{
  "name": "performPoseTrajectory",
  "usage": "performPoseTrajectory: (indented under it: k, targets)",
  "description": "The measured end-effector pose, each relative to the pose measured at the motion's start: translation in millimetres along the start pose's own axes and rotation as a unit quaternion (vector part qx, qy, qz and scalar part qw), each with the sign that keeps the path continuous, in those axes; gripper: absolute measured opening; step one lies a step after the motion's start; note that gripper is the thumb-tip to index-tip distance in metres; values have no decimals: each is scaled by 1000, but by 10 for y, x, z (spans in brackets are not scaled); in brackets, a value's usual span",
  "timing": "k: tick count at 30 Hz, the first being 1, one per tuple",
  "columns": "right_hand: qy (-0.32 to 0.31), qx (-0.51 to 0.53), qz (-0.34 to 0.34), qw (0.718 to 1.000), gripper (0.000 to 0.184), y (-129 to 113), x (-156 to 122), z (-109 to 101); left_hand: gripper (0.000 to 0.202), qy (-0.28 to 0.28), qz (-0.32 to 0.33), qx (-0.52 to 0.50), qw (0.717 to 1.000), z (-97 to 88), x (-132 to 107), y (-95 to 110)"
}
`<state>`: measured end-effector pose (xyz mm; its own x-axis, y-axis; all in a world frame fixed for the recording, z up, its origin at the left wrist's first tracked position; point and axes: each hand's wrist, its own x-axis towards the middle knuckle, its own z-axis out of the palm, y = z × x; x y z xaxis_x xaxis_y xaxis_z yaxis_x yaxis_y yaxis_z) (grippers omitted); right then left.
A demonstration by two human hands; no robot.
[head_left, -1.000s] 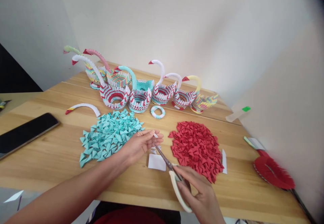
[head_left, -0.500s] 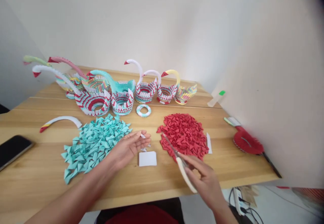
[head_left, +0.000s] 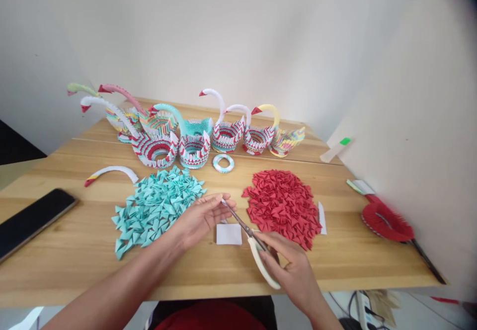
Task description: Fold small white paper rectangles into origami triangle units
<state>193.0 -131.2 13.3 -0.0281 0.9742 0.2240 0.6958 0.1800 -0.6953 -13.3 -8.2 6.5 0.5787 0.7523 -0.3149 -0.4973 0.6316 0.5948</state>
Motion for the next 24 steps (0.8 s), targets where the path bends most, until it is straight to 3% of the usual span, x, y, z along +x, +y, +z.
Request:
performPoseTrajectory:
  k: [8, 19, 24]
  targets:
    - [2, -22, -11, 1000, 28, -35, 7, -6, 21, -7, 16, 15, 1000, -8, 10, 2]
    - [58, -112, -119, 985, 30, -78, 74, 115, 29, -4, 54, 70, 996, -64, 63, -52]
    - [18, -77, -83, 993, 28, -101, 65, 8, 22, -3, 62, 45, 997, -73, 73, 1]
